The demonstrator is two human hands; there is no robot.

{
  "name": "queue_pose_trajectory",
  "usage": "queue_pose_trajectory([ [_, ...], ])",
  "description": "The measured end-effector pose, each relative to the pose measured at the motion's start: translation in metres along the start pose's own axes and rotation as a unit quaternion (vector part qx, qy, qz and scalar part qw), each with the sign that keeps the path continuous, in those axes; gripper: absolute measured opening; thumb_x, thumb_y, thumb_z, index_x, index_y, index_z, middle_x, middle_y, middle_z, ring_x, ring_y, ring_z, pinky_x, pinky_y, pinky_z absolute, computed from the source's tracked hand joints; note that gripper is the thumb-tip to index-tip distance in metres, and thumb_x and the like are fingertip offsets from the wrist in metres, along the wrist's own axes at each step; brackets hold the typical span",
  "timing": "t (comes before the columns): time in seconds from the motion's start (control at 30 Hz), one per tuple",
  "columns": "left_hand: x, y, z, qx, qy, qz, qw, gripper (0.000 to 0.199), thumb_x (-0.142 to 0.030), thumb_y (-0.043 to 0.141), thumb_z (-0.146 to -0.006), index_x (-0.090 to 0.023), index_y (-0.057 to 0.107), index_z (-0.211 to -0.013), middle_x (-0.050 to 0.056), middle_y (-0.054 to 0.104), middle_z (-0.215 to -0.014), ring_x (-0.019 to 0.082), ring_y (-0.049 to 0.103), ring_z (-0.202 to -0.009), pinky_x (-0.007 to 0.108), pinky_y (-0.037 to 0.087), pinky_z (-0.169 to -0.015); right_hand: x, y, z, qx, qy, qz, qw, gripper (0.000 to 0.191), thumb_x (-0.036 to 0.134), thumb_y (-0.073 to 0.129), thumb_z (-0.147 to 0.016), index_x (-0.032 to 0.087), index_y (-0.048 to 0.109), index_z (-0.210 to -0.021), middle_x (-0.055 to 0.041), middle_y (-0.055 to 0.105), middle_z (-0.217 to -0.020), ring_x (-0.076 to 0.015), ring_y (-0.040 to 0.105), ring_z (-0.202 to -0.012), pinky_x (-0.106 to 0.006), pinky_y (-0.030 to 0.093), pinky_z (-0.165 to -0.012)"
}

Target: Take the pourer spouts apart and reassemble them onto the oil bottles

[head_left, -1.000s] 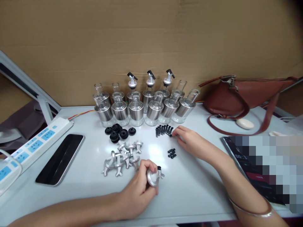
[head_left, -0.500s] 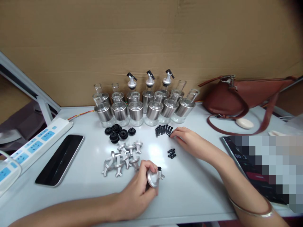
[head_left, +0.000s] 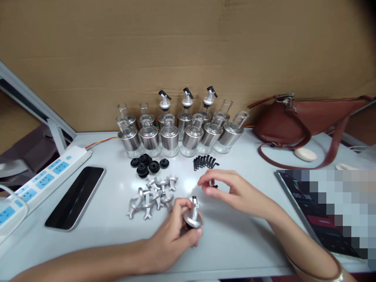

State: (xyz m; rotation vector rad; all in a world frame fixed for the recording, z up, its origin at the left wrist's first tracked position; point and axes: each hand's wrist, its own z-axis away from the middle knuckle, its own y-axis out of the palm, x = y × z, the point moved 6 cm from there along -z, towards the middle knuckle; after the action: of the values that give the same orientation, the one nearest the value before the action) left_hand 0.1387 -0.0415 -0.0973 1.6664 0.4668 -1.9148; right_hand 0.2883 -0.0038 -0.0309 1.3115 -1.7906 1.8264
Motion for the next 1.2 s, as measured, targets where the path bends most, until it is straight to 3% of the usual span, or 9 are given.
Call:
queue_pose_trajectory([
  [0.1,-0.005,-0.001,-0.001,0.005,0.001,-0.041,0.999,0.022,-0.038,0.046,-0.093,-0.020,0.038,-0.103,0.003,0.048,-0.092,0.016,0.049,-0.077,0.034,0.039,-0.078,0.008,0.018,-0.001,0.062,-0.019,-0.064,0.996,0.019,0.028,0.050,-0.097,0.017,0.065,-0.093,-0.0019,0.068,-0.083,-0.0130,0.061,-0.074,-0.024,0.047,-0.070],
  [0.2,-0.009,0.000,-0.002,0.022,0.007,-0.052,0.998,0.021,-0.038,0.047,-0.092,-0.019,0.041,-0.099,0.001,0.047,-0.087,0.016,0.048,-0.076,0.032,0.039,-0.076,0.006,0.027,-0.002,0.080,-0.014,-0.087,0.993,0.024,0.030,0.045,-0.099,0.016,0.063,-0.091,-0.0028,0.066,-0.082,-0.0127,0.058,-0.073,-0.023,0.045,-0.069],
  [0.5,-0.006,0.004,0.000,0.051,-0.024,-0.104,0.993,0.022,-0.031,0.049,-0.086,-0.019,0.043,-0.105,0.003,0.049,-0.087,0.018,0.047,-0.078,0.036,0.040,-0.078,0.017,0.034,-0.001,0.132,-0.036,-0.094,0.986,0.046,0.040,0.031,-0.103,0.018,0.049,-0.067,0.0004,0.053,-0.068,-0.0117,0.048,-0.064,-0.024,0.040,-0.065],
  [0.63,-0.009,0.003,-0.001,0.046,-0.029,-0.108,0.993,0.018,-0.028,0.046,-0.087,-0.019,0.044,-0.102,0.001,0.049,-0.082,0.019,0.048,-0.078,0.036,0.039,-0.079,0.013,0.038,0.000,0.134,0.000,-0.127,0.983,0.050,0.042,0.033,-0.101,0.017,0.050,-0.061,0.0016,0.051,-0.059,-0.0097,0.045,-0.055,-0.023,0.037,-0.057],
  [0.77,-0.006,0.003,-0.001,0.039,-0.042,-0.082,0.995,0.020,-0.025,0.045,-0.087,-0.018,0.041,-0.105,0.001,0.049,-0.082,0.018,0.050,-0.076,0.036,0.041,-0.079,-0.001,0.030,-0.002,0.078,0.044,-0.138,0.986,0.053,0.049,0.040,-0.098,0.016,0.051,-0.057,0.0038,0.045,-0.053,-0.0087,0.039,-0.050,-0.022,0.033,-0.050],
  [0.87,-0.004,0.002,0.000,0.032,-0.049,-0.074,0.996,0.017,-0.023,0.045,-0.087,-0.019,0.040,-0.103,0.000,0.048,-0.084,0.017,0.050,-0.076,0.035,0.041,-0.079,-0.008,0.010,-0.005,-0.008,0.024,-0.113,0.993,0.040,0.048,0.051,-0.094,0.016,0.062,-0.072,-0.0014,0.059,-0.072,-0.0122,0.054,-0.066,-0.024,0.044,-0.062],
  [0.93,-0.005,0.002,0.000,0.030,-0.044,-0.082,0.995,0.016,-0.023,0.045,-0.088,-0.019,0.041,-0.103,0.001,0.048,-0.086,0.016,0.049,-0.077,0.034,0.041,-0.078,-0.013,-0.002,-0.005,-0.035,0.017,-0.087,0.995,0.028,0.041,0.057,-0.091,0.017,0.066,-0.082,-0.0051,0.064,-0.085,-0.0147,0.060,-0.075,-0.027,0.049,-0.070],
  [1.07,-0.005,0.003,0.001,0.035,-0.042,-0.083,0.995,0.018,-0.023,0.045,-0.088,-0.020,0.041,-0.105,0.001,0.048,-0.087,0.017,0.050,-0.077,0.034,0.041,-0.077,-0.028,-0.016,-0.002,-0.041,0.067,0.000,0.997,0.017,0.031,0.056,-0.089,0.018,0.064,-0.083,-0.0046,0.067,-0.080,-0.0160,0.062,-0.070,-0.027,0.050,-0.066],
  [1.2,-0.004,0.003,0.000,0.030,-0.041,-0.087,0.995,0.018,-0.024,0.045,-0.087,-0.020,0.041,-0.104,0.002,0.048,-0.089,0.017,0.051,-0.077,0.034,0.041,-0.077,-0.039,-0.019,0.002,-0.017,0.104,0.072,0.992,0.020,0.031,0.049,-0.091,0.019,0.065,-0.092,-0.0057,0.072,-0.088,-0.0186,0.066,-0.075,-0.029,0.049,-0.067],
])
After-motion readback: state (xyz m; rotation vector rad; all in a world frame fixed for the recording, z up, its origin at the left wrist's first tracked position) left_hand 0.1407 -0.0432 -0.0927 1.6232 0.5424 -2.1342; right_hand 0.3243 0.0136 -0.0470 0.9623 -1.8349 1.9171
